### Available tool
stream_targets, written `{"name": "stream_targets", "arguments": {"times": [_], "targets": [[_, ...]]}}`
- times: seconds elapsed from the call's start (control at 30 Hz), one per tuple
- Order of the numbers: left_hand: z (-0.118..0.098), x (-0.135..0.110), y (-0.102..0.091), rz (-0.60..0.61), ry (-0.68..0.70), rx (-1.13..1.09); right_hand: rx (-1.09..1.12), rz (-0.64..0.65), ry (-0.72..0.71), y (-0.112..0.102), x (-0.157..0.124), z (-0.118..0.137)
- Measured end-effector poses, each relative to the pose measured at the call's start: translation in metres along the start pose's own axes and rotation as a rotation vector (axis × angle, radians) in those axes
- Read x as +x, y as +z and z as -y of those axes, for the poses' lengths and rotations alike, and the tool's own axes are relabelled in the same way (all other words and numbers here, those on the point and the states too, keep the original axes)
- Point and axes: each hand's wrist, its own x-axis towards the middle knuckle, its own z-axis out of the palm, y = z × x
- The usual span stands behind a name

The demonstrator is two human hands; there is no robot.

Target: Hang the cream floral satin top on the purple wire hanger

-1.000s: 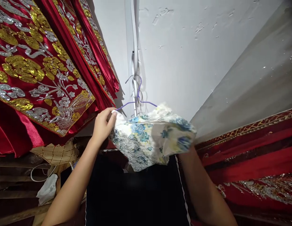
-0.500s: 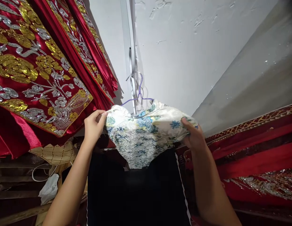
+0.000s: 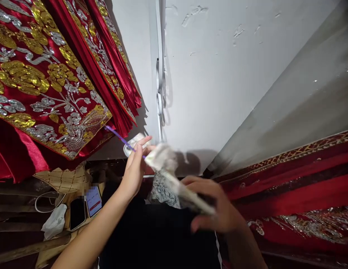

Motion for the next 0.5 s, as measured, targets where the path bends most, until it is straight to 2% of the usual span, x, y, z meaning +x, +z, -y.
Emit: {"name": "stream_targets", "arguments": {"times": [0.07,0.1,0.13,0.17,0.2,0.27,0.37,0.43,0.5], "targets": [[-0.003,-0.009,-0.004,-0.089,-0.151,-0.129,0.01,0.37,-0.024,0.003,0.004,0.004],[-0.006,-0.013,-0.009,-0.093,-0.215,-0.153,0.038,0.496,-0.002,0.003,0.009,0.002],[-0.01,-0.018,-0.015,-0.065,-0.272,-0.152,0.078,0.552,0.04,0.001,0.015,-0.001],[-0.015,-0.023,-0.022,-0.008,-0.329,-0.125,0.111,0.556,0.087,-0.001,0.021,-0.006],[-0.02,-0.029,-0.03,0.069,-0.388,-0.075,0.122,0.513,0.136,-0.002,0.027,-0.012],[-0.031,-0.042,-0.043,0.267,-0.509,0.082,0.056,0.31,0.211,-0.001,0.039,-0.026],[-0.051,-0.056,-0.056,0.537,-0.63,0.387,-0.161,0.046,0.207,0.01,0.053,-0.045],[-0.066,-0.058,-0.063,0.593,-0.556,0.568,-0.277,-0.013,0.145,0.015,0.06,-0.054],[-0.078,-0.053,-0.071,0.569,-0.416,0.719,-0.297,0.037,0.133,0.014,0.065,-0.059]]}}
